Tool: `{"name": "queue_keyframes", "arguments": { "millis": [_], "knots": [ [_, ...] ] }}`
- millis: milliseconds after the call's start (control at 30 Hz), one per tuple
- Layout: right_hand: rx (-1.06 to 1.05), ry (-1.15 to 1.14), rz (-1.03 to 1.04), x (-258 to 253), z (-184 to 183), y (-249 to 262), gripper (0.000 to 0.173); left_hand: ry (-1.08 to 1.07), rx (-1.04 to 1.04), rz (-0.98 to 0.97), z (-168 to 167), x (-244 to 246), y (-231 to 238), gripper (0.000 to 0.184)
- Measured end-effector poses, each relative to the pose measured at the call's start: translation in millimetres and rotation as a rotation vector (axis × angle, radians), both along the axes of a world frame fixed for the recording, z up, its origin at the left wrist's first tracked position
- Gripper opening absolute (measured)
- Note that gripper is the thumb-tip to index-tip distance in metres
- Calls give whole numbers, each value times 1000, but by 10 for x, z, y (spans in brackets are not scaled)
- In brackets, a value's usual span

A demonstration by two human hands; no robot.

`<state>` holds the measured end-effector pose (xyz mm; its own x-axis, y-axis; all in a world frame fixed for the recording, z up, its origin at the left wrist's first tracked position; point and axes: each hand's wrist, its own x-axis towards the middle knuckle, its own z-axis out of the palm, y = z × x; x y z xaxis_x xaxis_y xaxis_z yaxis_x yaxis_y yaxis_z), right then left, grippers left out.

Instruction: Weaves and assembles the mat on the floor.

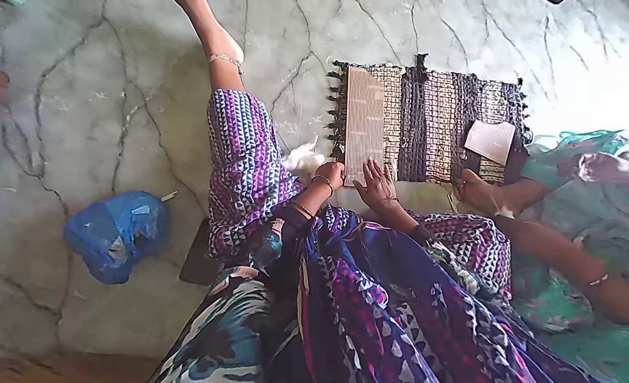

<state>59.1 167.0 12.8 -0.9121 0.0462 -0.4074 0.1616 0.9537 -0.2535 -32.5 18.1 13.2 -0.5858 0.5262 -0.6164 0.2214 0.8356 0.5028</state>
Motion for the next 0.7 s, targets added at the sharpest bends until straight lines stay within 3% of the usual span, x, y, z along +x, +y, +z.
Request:
{"name": "queue_keyframes", "arguments": {
  "millis": [133, 300, 400, 567, 700],
  "knots": [
    [0, -69, -10, -10, -283, 26, 90, 104, 88, 63, -263, 56, -43, 21],
    [23, -244, 46, 163, -169, 10, 95, 39, 27, -31, -264, 59, 4, 23],
    [16, -243, 13, 123, 20, 16, 69, 58, 15, -47, -199, 31, 38, 21],
    [21, 52, -96, 17, -75, 100, 30, 69, 11, -83, -77, 16, 6, 22],
    [45, -23, -85, -76, -24, 143, 21, 90, 37, -80, -37, 6, -19, 22]
  ]
}}
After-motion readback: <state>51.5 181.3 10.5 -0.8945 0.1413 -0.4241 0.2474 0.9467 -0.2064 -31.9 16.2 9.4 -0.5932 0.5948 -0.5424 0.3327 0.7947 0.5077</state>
